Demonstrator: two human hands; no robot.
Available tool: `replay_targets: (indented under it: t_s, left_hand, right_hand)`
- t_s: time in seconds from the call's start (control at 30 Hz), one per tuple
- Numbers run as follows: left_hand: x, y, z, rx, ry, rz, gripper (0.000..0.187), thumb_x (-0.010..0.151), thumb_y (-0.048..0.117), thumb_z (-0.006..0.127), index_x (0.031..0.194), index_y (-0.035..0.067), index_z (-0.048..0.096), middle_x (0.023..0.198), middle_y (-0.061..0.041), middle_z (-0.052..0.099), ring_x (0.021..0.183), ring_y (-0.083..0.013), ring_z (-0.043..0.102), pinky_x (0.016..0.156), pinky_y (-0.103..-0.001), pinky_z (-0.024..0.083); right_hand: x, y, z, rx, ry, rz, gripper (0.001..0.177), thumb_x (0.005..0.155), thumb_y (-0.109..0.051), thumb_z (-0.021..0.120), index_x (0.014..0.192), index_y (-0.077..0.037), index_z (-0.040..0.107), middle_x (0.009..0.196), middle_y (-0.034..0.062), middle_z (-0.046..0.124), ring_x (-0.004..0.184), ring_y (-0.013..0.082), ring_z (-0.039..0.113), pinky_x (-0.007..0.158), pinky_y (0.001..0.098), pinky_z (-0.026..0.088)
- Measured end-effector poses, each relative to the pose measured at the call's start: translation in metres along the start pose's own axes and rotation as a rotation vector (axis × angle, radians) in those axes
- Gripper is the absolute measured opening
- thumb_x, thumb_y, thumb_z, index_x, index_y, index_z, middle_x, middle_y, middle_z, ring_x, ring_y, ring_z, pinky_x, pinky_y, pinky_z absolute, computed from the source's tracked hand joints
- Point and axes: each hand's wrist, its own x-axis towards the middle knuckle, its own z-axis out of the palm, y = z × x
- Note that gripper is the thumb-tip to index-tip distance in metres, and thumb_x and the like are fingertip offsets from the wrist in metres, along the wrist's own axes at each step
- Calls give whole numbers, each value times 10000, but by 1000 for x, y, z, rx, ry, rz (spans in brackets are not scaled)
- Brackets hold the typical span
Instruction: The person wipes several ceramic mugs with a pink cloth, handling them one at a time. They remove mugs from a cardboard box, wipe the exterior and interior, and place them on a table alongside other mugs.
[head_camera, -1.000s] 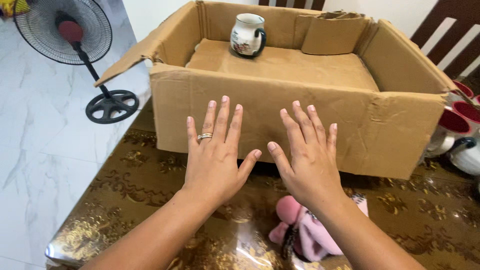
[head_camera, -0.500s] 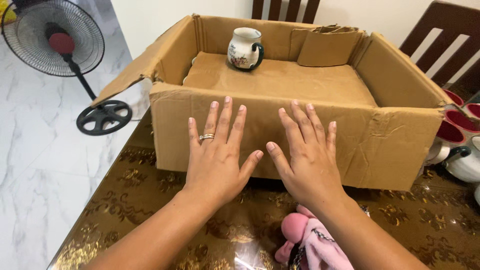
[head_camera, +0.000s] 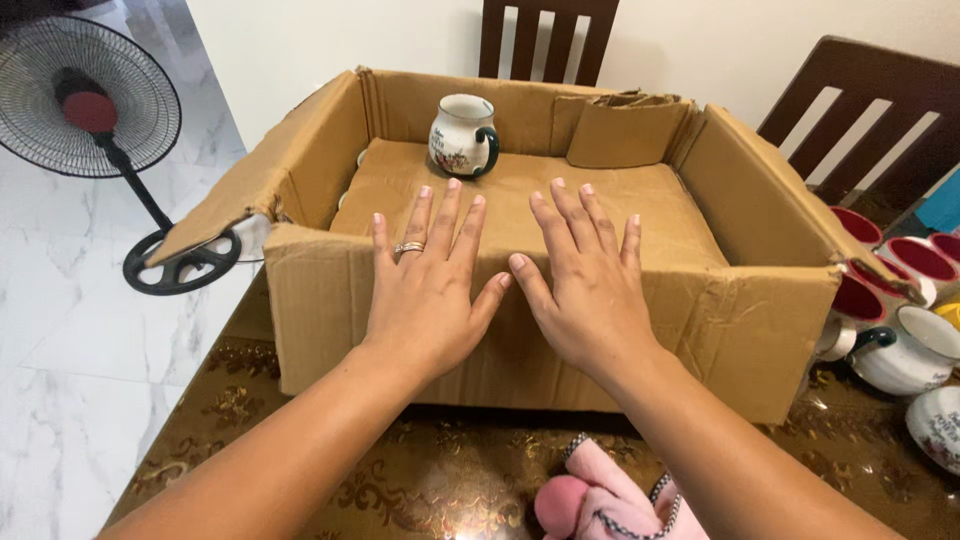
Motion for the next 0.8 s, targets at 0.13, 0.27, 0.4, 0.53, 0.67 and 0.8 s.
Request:
replay_targets:
  t_s: [0.13, 0.27, 0.4, 0.53, 0.67, 0.8]
  left_hand:
    - [24, -6, 1, 19, -74, -32, 775, 938, 526, 536, 1549, 93, 334, 1624, -167, 258, 1494, -381, 214, 1142, -698, 60]
    - [53, -15, 7, 3, -137, -59, 746, 959, 517, 519, 1546, 99, 330, 1623, -154, 264, 1495, -371, 210, 1144, -700, 52]
    - [88, -30, 26, 29, -219, -83, 740, 949, 484, 527, 1552, 106, 324, 1640, -119, 263, 1514, -340, 204, 1151, -708, 52]
    - [131, -46, 59, 27, -367, -147, 766, 943, 501, 543, 1559, 117, 299, 1657, -105, 221, 1533, -345, 161, 1159, -702, 65]
    - [167, -58, 95, 12, -487, -180, 812, 939, 515, 567, 1574, 113, 260, 1670, -102, 181, 1535, -354, 137, 1181, -686, 46]
    - [187, -70, 132, 33, -560, -227, 826, 931, 532, 591, 1573, 100, 302, 1681, -121, 203, 1558, -355, 149, 1207, -677, 68]
  right_hand:
    - [23, 3, -3, 6, -39, 28, 636, 987, -424, 538, 1526, -117, 401, 1625, 119, 317, 1523, 333, 198, 1185, 650, 52]
    - [45, 11, 3, 5, -74, 41, 640, 988, -437, 516, 1528, -120, 388, 1620, 113, 305, 1514, 328, 186, 1171, 651, 49]
    - [71, 25, 18, -7, -100, 79, 634, 1002, -468, 483, 1529, -130, 381, 1626, 82, 311, 1534, 290, 184, 1190, 646, 49]
    - [89, 39, 38, -22, -158, 124, 647, 1001, -486, 462, 1535, -133, 366, 1628, 76, 300, 1533, 283, 172, 1187, 648, 49]
    - [101, 45, 53, -47, -221, 143, 641, 996, -492, 438, 1535, -154, 359, 1631, 75, 284, 1529, 281, 167, 1177, 653, 51]
    - [107, 49, 61, -32, -248, 166, 631, 1001, -501, 428, 1530, -160, 373, 1631, 75, 296, 1531, 283, 181, 1191, 649, 58]
